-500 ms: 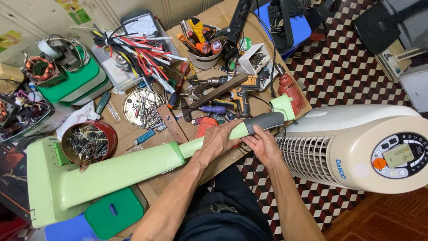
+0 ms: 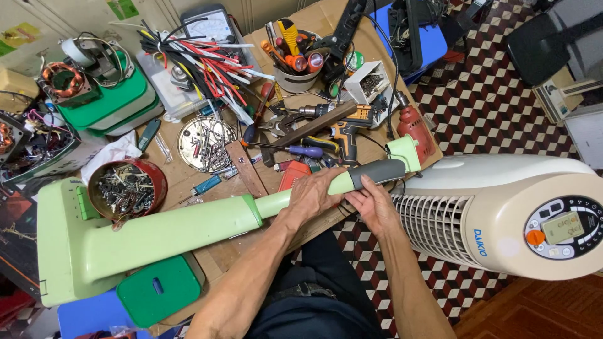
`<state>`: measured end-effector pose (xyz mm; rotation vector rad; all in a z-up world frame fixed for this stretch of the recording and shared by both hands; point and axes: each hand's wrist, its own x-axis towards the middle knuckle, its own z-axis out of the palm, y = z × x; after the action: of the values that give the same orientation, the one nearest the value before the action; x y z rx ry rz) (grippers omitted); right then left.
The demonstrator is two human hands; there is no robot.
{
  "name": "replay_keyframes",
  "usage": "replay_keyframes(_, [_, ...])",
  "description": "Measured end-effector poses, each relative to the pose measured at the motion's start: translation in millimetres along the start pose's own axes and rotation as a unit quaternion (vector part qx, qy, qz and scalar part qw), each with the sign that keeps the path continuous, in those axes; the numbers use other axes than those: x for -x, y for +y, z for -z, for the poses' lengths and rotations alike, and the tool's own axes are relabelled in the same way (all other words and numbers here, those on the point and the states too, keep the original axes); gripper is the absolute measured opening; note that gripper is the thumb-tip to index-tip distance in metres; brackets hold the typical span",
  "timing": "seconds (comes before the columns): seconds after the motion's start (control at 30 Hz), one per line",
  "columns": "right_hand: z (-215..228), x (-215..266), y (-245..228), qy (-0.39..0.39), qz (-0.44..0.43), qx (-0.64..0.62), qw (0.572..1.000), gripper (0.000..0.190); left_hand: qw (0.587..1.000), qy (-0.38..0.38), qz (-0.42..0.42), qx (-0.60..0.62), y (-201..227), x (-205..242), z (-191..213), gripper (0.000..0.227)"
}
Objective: Disassembling and repairing components of a tower fan on a workbench.
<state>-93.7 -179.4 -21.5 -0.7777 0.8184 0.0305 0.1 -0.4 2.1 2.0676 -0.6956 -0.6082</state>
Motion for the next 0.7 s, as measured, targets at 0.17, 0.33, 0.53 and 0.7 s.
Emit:
replay_keyframes(0.17, [-3, 2, -2, 0.007, -0.003, 0.000, 1.000, 0.057, 1.000, 0.010, -0.007, -0.005, 0, -1, -1, 0.061])
replay_keyframes(0.33, [1, -2, 1, 0.000, 0.001, 0.002, 1.000, 0.059, 1.000, -0.003, 0.001, -0.006, -4, -1, -4, 0.060])
replay_keyframes(0.53, [6, -5, 6, 0.038, -0.008, 0.007, 0.999, 0.055, 0.999, -0.002, -0.009, -0.035, 0, -2, -6, 0.062])
replay_keyframes(0.7, [16, -11, 13, 0.020, -0.003, 0.000, 1.000, 0.049, 0.999, 0.035, -0.019, -0.036, 11, 0, -2, 0.056])
